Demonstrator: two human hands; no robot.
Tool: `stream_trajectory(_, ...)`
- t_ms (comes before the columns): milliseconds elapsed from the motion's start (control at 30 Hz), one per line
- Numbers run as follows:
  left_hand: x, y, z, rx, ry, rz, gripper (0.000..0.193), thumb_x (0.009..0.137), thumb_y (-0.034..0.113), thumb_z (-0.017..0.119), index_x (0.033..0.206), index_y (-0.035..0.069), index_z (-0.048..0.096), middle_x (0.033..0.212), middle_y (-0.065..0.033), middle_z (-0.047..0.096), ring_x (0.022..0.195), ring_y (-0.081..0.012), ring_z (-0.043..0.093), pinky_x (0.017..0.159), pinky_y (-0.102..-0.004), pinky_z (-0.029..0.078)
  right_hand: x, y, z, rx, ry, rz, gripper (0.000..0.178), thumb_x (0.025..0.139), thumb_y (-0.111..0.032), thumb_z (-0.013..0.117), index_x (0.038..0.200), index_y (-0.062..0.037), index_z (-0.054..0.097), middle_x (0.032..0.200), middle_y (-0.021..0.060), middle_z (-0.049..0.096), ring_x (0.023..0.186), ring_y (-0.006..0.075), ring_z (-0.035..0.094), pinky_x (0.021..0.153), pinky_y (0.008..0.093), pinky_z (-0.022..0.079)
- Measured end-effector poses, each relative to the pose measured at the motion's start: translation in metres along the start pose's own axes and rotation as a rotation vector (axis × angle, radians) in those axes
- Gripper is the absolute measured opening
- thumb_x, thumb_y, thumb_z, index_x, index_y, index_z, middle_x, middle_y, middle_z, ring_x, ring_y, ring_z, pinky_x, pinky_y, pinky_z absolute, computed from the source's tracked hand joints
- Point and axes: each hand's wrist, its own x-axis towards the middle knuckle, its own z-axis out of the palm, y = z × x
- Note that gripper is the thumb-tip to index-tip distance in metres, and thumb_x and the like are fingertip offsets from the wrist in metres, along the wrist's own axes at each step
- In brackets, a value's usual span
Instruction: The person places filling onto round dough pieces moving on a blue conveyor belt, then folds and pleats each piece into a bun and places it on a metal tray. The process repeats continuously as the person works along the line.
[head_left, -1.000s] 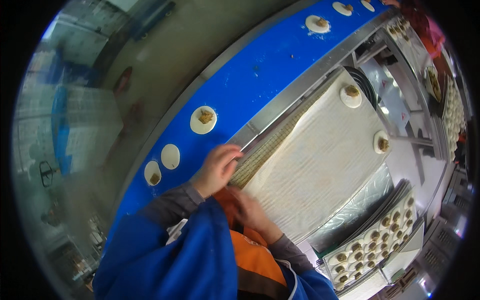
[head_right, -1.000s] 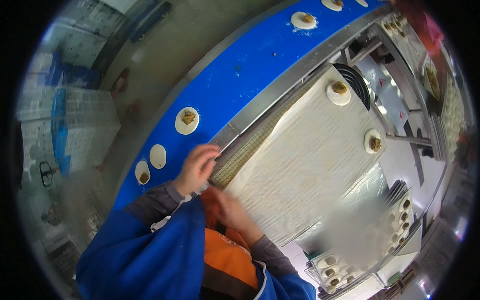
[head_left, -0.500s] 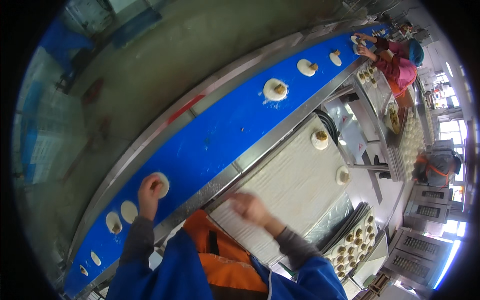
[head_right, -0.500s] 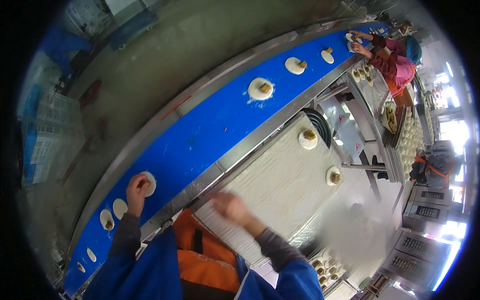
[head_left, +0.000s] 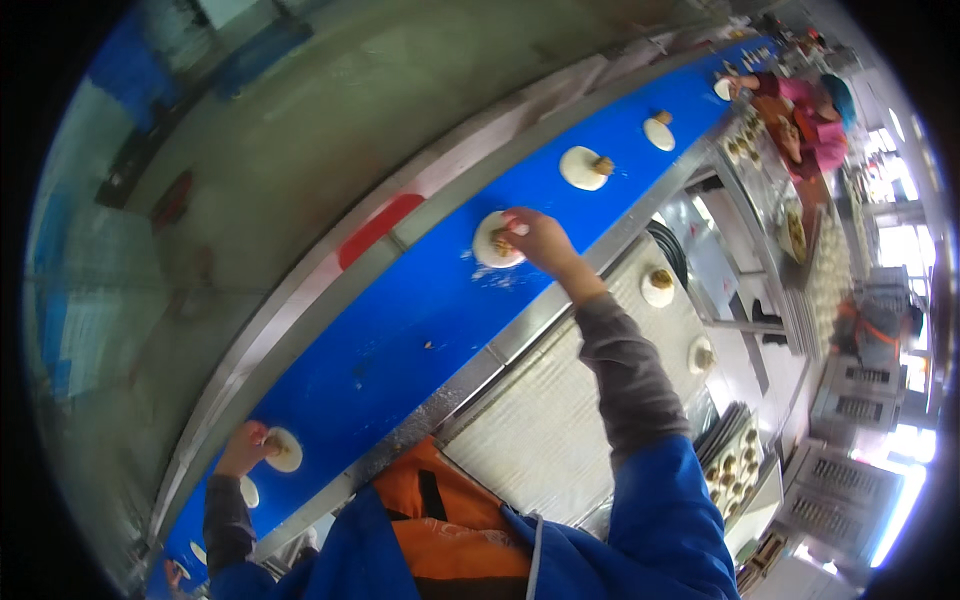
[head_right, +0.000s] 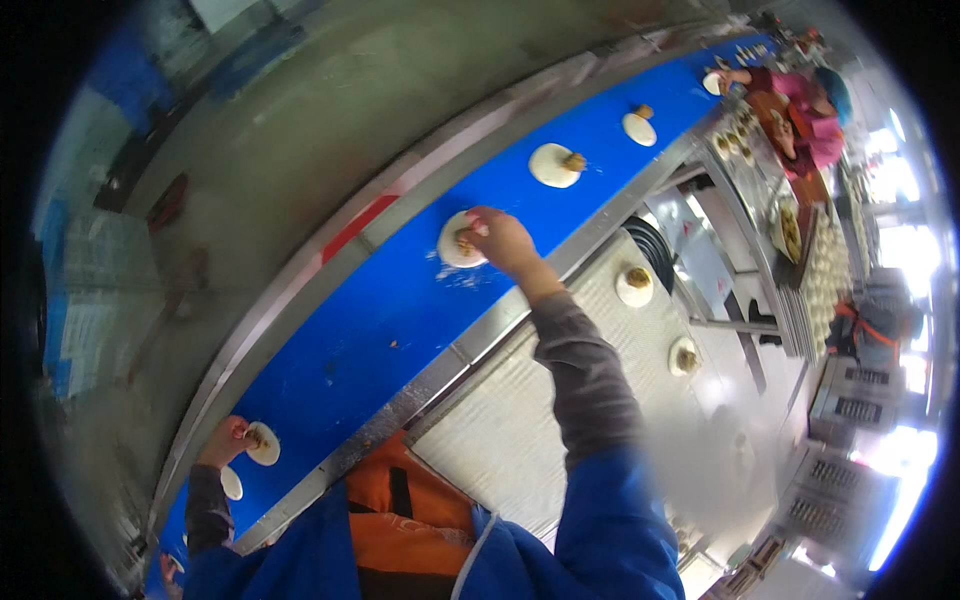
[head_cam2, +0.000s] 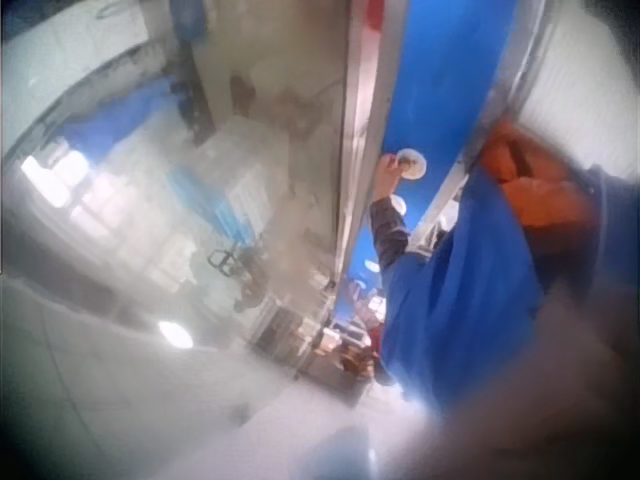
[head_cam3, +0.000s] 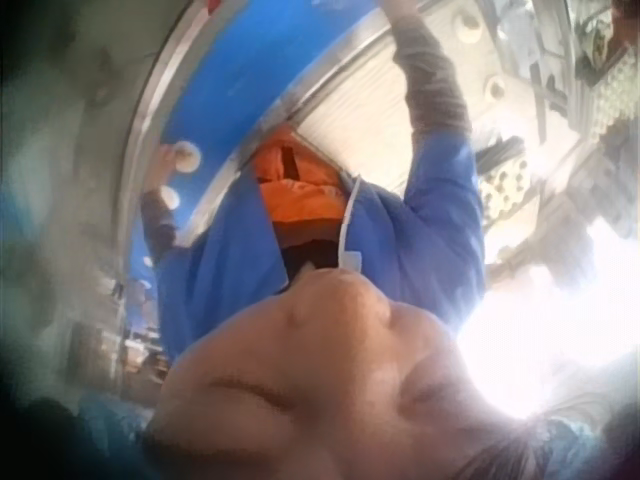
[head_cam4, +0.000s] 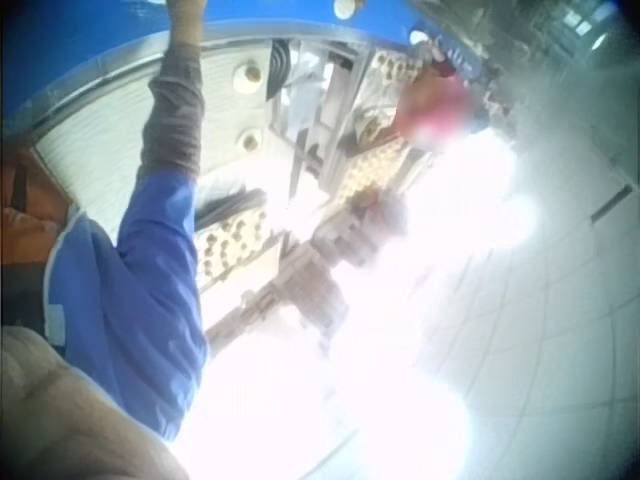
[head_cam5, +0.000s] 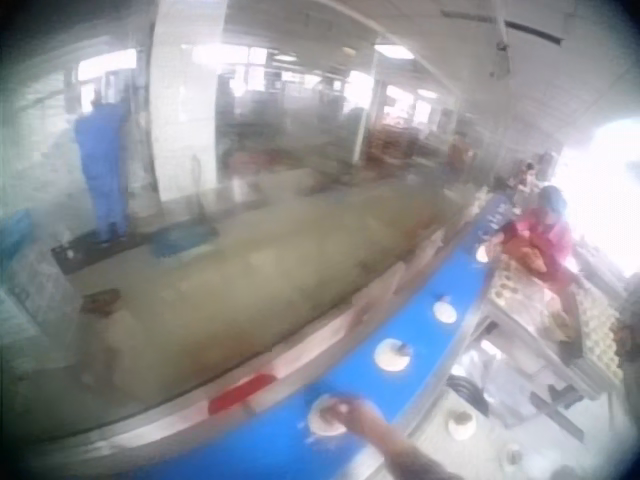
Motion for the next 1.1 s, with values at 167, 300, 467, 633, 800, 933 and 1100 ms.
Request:
stream_trajectory(167,-0.038,-0.036,-0.005,0.136,0.108,0.019,0.045,0.064,0.011,0.085,0.094,0.006,0.052,0.097,-0.0112,0.058,0.093,-0.0237,0.061,0.082,-0.0384,0.051,0.001,-0.020,0.043,-0.273,-0.033,0.145,0.052,0.078,-0.045,0.080,0.119,-0.0144,0.068,0.115,0.0128,0.069,0.109,0.0318,0.066,0.091,0.0458,0.052)
stream_trajectory(300,-0.071,-0.066,-0.008,0.771,0.020,0.222,0.044,0.070,0.017,0.084,0.100,0.005,0.054,0.087,-0.0100,0.056,0.089,-0.0224,0.060,0.075,-0.0375,0.049,-0.013,-0.051,0.071,-0.184,-0.321,0.204,0.065,0.069,-0.062,0.081,0.116,-0.0161,0.075,0.119,0.0131,0.069,0.114,0.0329,0.064,0.090,0.0466,0.054)
stream_trajectory(467,-0.108,-0.061,-0.016,0.171,0.010,-0.179,0.061,0.071,0.013,0.086,0.120,0.001,0.052,0.113,-0.0174,0.060,0.109,-0.0302,0.063,0.090,-0.0466,0.053,-0.103,-0.079,0.114,0.238,-0.289,-0.135,0.043,0.077,-0.027,0.080,0.112,-0.0085,0.063,0.108,0.0143,0.067,0.097,0.0310,0.068,0.080,0.0436,0.056)
stream_trajectory(633,-0.102,0.073,0.013,-0.203,0.131,-0.110,0.066,0.085,0.003,0.072,0.143,0.001,0.041,0.135,-0.0180,0.051,0.123,-0.0271,0.057,0.104,-0.0452,0.048,-0.198,0.025,0.065,1.325,0.257,0.196,0.046,0.091,-0.021,0.071,0.131,-0.0058,0.053,0.118,0.0110,0.066,0.105,0.0192,0.066,0.084,0.0351,0.056)
stream_trajectory(800,-0.024,0.266,0.128,-0.387,-0.255,0.413,0.047,0.091,-0.001,0.063,0.137,0.001,0.052,0.127,-0.0092,0.062,0.115,-0.0205,0.061,0.099,-0.0349,0.051,-0.256,0.181,-0.048,1.240,0.994,0.493,0.036,0.099,-0.020,0.064,0.129,-0.0016,0.056,0.117,0.0089,0.066,0.099,0.0181,0.065,0.080,0.0317,0.055)
stream_trajectory(933,0.039,0.402,0.251,-0.580,-0.576,0.531,0.048,0.093,0.003,0.066,0.138,0.000,0.050,0.130,-0.0083,0.061,0.119,-0.0186,0.060,0.101,-0.0329,0.049,-0.243,0.250,-0.101,1.095,1.033,0.532,0.040,0.100,-0.023,0.063,0.133,-0.0021,0.054,0.121,0.0096,0.064,0.108,0.0196,0.063,0.087,0.0355,0.054)
stream_trajectory(1100,0.082,0.518,0.346,-0.583,-0.759,0.484,0.043,0.095,0.007,0.067,0.135,0.002,0.053,0.125,-0.0054,0.063,0.113,-0.0148,0.061,0.096,-0.0321,0.051,-0.221,0.274,-0.113,0.598,0.879,0.768,0.045,0.093,-0.024,0.069,0.131,-0.0027,0.058,0.112,0.0165,0.067,0.098,0.0304,0.065,0.085,0.0383,0.053)
